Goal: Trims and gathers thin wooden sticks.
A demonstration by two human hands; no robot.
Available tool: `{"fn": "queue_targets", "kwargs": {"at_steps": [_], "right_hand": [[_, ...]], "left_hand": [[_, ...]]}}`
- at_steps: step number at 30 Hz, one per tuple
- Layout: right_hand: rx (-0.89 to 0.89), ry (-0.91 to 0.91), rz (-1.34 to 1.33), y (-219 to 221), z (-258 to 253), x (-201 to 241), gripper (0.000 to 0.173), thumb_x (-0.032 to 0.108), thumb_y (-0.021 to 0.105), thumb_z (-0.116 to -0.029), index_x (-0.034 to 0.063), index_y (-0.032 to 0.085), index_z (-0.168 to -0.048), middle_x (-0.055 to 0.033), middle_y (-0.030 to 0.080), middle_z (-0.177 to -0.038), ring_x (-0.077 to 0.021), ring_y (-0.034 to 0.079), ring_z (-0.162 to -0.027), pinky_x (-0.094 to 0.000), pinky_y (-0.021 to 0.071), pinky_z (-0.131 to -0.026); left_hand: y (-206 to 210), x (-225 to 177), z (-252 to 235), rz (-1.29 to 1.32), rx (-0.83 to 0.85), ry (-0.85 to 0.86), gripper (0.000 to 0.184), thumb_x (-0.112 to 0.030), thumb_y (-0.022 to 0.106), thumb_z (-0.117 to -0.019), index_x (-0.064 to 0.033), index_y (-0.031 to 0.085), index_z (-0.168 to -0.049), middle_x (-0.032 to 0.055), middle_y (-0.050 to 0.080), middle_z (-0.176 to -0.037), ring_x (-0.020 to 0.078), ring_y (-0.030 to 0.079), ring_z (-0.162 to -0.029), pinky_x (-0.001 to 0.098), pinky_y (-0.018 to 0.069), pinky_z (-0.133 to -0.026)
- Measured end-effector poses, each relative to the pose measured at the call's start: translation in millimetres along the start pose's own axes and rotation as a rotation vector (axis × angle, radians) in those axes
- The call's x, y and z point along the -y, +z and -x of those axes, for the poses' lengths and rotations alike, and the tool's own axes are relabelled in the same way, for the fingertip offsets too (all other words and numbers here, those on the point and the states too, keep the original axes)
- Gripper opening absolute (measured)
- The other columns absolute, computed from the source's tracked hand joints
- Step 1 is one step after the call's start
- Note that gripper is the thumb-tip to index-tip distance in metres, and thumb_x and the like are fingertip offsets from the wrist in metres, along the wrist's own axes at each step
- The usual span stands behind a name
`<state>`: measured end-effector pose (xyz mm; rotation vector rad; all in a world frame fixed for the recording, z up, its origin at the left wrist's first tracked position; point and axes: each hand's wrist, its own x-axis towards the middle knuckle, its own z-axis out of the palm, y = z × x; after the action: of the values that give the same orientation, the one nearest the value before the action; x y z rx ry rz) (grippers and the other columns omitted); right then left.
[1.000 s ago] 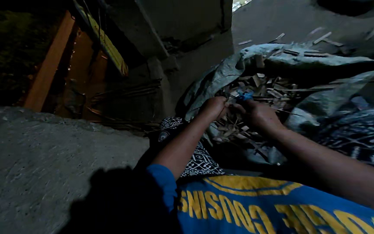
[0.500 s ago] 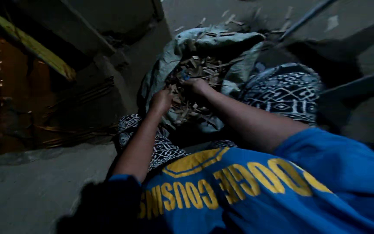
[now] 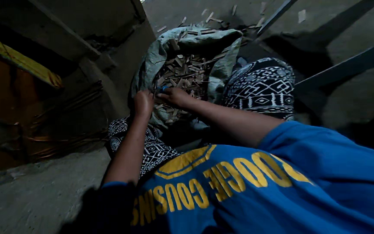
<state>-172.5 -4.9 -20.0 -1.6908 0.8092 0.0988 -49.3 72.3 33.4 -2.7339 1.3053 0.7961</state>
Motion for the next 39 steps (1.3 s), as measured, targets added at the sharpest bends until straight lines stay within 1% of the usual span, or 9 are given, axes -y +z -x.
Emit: {"fn": "queue_targets", "kwargs": {"at_steps": [3,6,13,17,22,26,28,32,39], "right_hand": [[-0.109,0.069,0.089,-7,-11,-11,0.047,0.038,0.045,-0.1108,-0.0048,0.062,-0.124,-0.0289,0.065,-0.118,-0.0454,0.063,-0.113,-0.0647,0.0472,-0.096],[-0.185,0.114,0.094,-11,-20,-19,0.050,0.039,0.045,-0.1106,-0.0053,0.062,-0.124,-0.0292,0.064,-0.119,-0.0452,0.062,-0.115,-0.0638,0.0470,-0.098],[-0.065,0.008,0.023,6,-1,1,0.046,0.036,0.043,-0.1118,-0.0043,0.062,-0.122,-0.0268,0.065,-0.111,-0.0423,0.064,-0.105,-0.0617,0.0480,-0.093],[-0.188,0.133,0.059,-7,-19,-16,0.049,0.037,0.050,-0.1092,-0.0044,0.056,-0.135,-0.0309,0.060,-0.130,-0.0471,0.060,-0.120,-0.0643,0.0466,-0.101],[-0.189,0.100,-0.002,-8,-17,-16,0.053,0.037,0.048,-0.1100,-0.0037,0.047,-0.144,-0.0337,0.054,-0.138,-0.0487,0.057,-0.124,-0.0631,0.0452,-0.103],[-0.173,0.028,-0.002,-3,-16,-18,0.049,0.036,0.049,-0.1102,-0.0019,0.052,-0.141,-0.0333,0.057,-0.134,-0.0499,0.059,-0.120,-0.0670,0.0449,-0.100],[-0.166,0.031,0.050,2,-11,-12,0.049,0.036,0.049,-0.1100,-0.0031,0.054,-0.139,-0.0336,0.052,-0.140,-0.0518,0.057,-0.121,-0.0697,0.0441,-0.099],[-0.169,0.053,0.226,10,-4,-7,0.051,0.039,0.045,-0.1109,-0.0037,0.052,-0.136,-0.0383,0.062,-0.113,-0.0599,0.061,-0.107,-0.0758,0.0455,-0.086],[-0.210,0.110,0.296,13,1,-5,0.048,0.038,0.042,-0.1118,-0.0050,0.051,-0.133,-0.0374,0.062,-0.116,-0.0599,0.061,-0.109,-0.0765,0.0456,-0.084]], "left_hand": [[2,-2,2,-0.002,0.004,0.003,0.032,-0.020,0.053,-0.1086,0.0028,0.070,-0.124,0.0227,0.067,-0.127,0.0352,0.063,-0.123,0.0503,0.0474,-0.108],[4,-4,2,-0.001,-0.004,0.015,0.032,-0.019,0.053,-0.1083,0.0021,0.069,-0.125,0.0215,0.067,-0.130,0.0343,0.063,-0.125,0.0497,0.0469,-0.110],[-1,-4,1,-0.015,-0.013,0.003,0.031,-0.017,0.051,-0.1084,0.0034,0.069,-0.124,0.0222,0.065,-0.130,0.0352,0.063,-0.124,0.0510,0.0482,-0.108],[-2,-4,6,-0.050,0.035,-0.022,0.033,-0.022,0.050,-0.1096,0.0020,0.069,-0.121,0.0220,0.067,-0.126,0.0369,0.064,-0.120,0.0556,0.0496,-0.103],[-4,4,3,-0.028,0.055,0.028,0.033,-0.020,0.050,-0.1100,0.0050,0.067,-0.124,0.0237,0.065,-0.128,0.0365,0.063,-0.123,0.0534,0.0478,-0.107],[-9,5,7,0.040,0.114,0.032,0.034,-0.021,0.048,-0.1101,0.0028,0.066,-0.127,0.0227,0.066,-0.130,0.0356,0.063,-0.124,0.0547,0.0482,-0.107],[-11,2,6,0.003,0.155,0.069,0.035,-0.021,0.048,-0.1103,0.0029,0.064,-0.130,0.0236,0.066,-0.130,0.0365,0.064,-0.124,0.0547,0.0495,-0.106],[-7,5,-5,-0.052,0.194,0.170,0.033,-0.015,0.050,-0.1087,0.0055,0.063,-0.130,0.0246,0.065,-0.132,0.0372,0.062,-0.126,0.0542,0.0490,-0.107],[-1,-10,-11,-0.047,0.186,0.081,0.031,-0.010,0.056,-0.1039,0.0065,0.061,-0.130,0.0251,0.066,-0.128,0.0372,0.064,-0.123,0.0536,0.0529,-0.101]]}}
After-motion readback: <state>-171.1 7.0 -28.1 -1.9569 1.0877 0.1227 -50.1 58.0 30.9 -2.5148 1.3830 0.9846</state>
